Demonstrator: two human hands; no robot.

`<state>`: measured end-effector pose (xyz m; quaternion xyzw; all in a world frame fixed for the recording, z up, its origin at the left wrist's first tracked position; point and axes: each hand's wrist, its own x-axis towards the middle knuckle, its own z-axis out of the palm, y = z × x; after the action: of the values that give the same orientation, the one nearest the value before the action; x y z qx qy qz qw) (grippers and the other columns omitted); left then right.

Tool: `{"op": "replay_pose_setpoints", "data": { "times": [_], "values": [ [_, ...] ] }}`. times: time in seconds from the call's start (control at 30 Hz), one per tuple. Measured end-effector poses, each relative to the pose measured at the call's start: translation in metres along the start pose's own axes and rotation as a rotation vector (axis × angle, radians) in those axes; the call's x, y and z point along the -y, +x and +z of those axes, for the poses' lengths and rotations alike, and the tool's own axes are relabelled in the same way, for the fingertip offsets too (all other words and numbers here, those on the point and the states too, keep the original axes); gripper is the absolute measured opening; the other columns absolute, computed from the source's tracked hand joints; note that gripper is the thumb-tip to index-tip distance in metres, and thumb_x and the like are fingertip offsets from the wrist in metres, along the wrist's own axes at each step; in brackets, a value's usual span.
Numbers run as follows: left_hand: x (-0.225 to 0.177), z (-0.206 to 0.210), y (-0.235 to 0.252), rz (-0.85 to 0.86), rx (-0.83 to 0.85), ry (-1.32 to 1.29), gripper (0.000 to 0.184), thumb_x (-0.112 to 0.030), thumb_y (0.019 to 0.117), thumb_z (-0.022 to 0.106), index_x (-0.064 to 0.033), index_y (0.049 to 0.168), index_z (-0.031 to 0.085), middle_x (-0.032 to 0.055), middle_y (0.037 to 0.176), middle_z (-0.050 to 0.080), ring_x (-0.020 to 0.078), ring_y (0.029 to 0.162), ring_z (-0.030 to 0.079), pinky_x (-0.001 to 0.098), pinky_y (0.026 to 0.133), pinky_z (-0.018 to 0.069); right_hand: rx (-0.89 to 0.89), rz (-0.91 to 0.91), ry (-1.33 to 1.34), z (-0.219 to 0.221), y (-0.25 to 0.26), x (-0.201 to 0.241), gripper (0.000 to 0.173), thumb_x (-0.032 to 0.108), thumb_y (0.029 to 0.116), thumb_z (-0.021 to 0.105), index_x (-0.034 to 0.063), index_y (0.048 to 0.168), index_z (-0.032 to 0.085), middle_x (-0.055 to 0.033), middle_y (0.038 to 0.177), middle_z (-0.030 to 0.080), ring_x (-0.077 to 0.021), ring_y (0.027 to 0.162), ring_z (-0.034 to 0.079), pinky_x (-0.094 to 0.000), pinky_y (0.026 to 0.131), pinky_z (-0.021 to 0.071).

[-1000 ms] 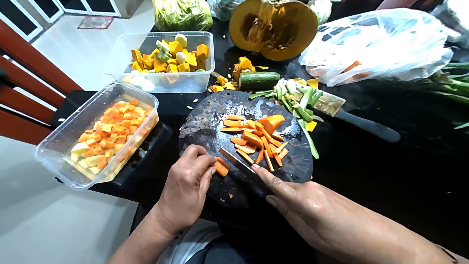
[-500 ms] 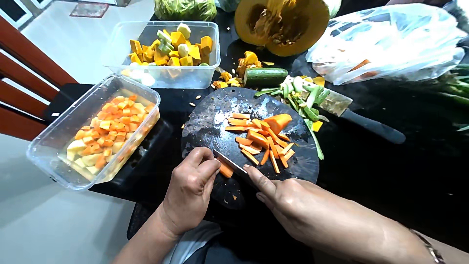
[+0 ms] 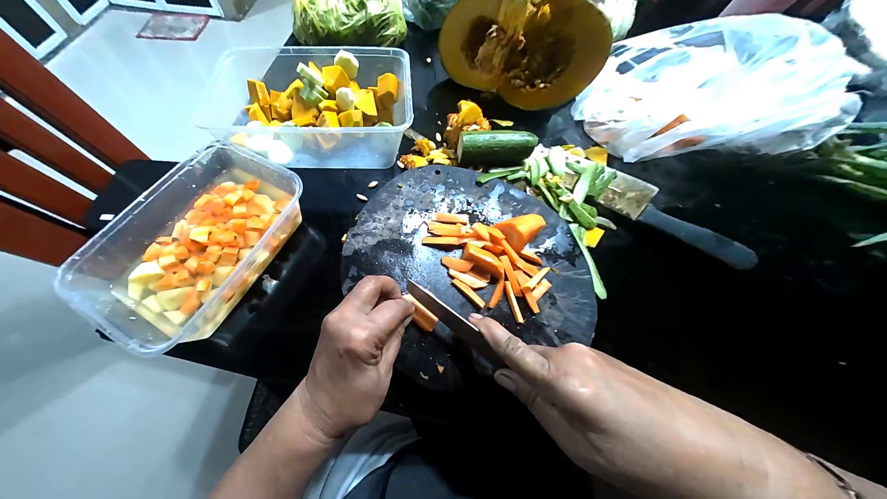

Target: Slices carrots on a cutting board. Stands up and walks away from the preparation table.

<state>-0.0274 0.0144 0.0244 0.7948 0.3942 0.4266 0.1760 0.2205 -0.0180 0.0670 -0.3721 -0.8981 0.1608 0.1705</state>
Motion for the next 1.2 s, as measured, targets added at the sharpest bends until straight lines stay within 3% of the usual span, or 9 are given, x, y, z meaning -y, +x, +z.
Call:
{"op": "replay_pose_setpoints", "data": {
  "times": [0.2, 0.33, 0.53, 0.77, 1.0, 1.2],
  "values": [
    [0.000, 0.001, -0.001, 0.004, -0.011, 0.000, 0.015, -0.004, 0.0953, 0.063, 0.0007, 0.092, 0.077, 0.0108, 0.098, 0.067, 0.0073, 0.093, 0.064, 0.0152, 0.085, 0.0525, 0.026, 0.033, -0.159, 0.003, 0.004, 0.014, 0.050, 0.013, 0.0958, 0.047, -0.0123, 0.137, 0.055, -0.0028, 0.057, 0.055, -0.0192, 0.041, 0.053, -0.0324, 0.036, 0.0424],
    [0.001, 0.002, -0.001, 0.009, -0.017, -0.002, 0.015, -0.004, 0.0955, 0.063, 0.0006, 0.091, 0.076, 0.0108, 0.098, 0.066, 0.0083, 0.093, 0.063, 0.0161, 0.085, 0.0529, 0.069, 0.042, -0.205, 0.007, 0.016, 0.015, 0.051, 0.009, 0.0912, 0.051, -0.0139, 0.137, 0.055, -0.0030, 0.055, 0.054, -0.0205, 0.041, 0.054, -0.0341, 0.038, 0.0453],
    [0.003, 0.003, -0.002, 0.020, -0.039, -0.005, 0.014, -0.004, 0.0956, 0.064, 0.0005, 0.091, 0.076, 0.0118, 0.099, 0.068, 0.0084, 0.094, 0.065, 0.0166, 0.086, 0.0535, 0.122, 0.127, 0.148, -0.002, 0.004, -0.001, 0.051, 0.018, 0.1022, 0.044, -0.0070, 0.146, 0.048, 0.0014, 0.060, 0.052, -0.0101, 0.049, 0.050, -0.0258, 0.046, 0.0445],
    [0.002, 0.003, -0.004, 0.023, -0.047, 0.001, 0.013, -0.003, 0.0946, 0.064, 0.0011, 0.092, 0.077, 0.0121, 0.099, 0.067, 0.0089, 0.094, 0.065, 0.0170, 0.086, 0.0535, -0.024, 0.031, -0.023, 0.000, -0.004, 0.004, 0.049, 0.018, 0.1007, 0.043, -0.0102, 0.139, 0.054, 0.0008, 0.056, 0.051, -0.0136, 0.045, 0.050, -0.0289, 0.041, 0.0431],
    [0.002, 0.003, -0.004, 0.028, -0.048, -0.015, 0.013, -0.002, 0.0943, 0.064, 0.0017, 0.091, 0.076, 0.0115, 0.098, 0.066, 0.0088, 0.093, 0.064, 0.0170, 0.085, 0.0536, 0.034, 0.010, -0.015, 0.000, 0.002, 0.006, 0.048, 0.017, 0.1010, 0.042, -0.0100, 0.139, 0.053, 0.0017, 0.057, 0.050, -0.0130, 0.046, 0.050, -0.0278, 0.042, 0.0432],
    [0.002, 0.003, -0.003, 0.032, -0.043, -0.001, 0.013, -0.002, 0.0946, 0.064, 0.0017, 0.091, 0.076, 0.0117, 0.098, 0.065, 0.0094, 0.093, 0.064, 0.0176, 0.085, 0.0537, 0.101, 0.033, -0.084, 0.006, 0.020, 0.011, 0.049, 0.010, 0.0948, 0.050, -0.0122, 0.138, 0.053, -0.0013, 0.056, 0.052, -0.0196, 0.046, 0.056, -0.0342, 0.043, 0.0478]
  ]
}}
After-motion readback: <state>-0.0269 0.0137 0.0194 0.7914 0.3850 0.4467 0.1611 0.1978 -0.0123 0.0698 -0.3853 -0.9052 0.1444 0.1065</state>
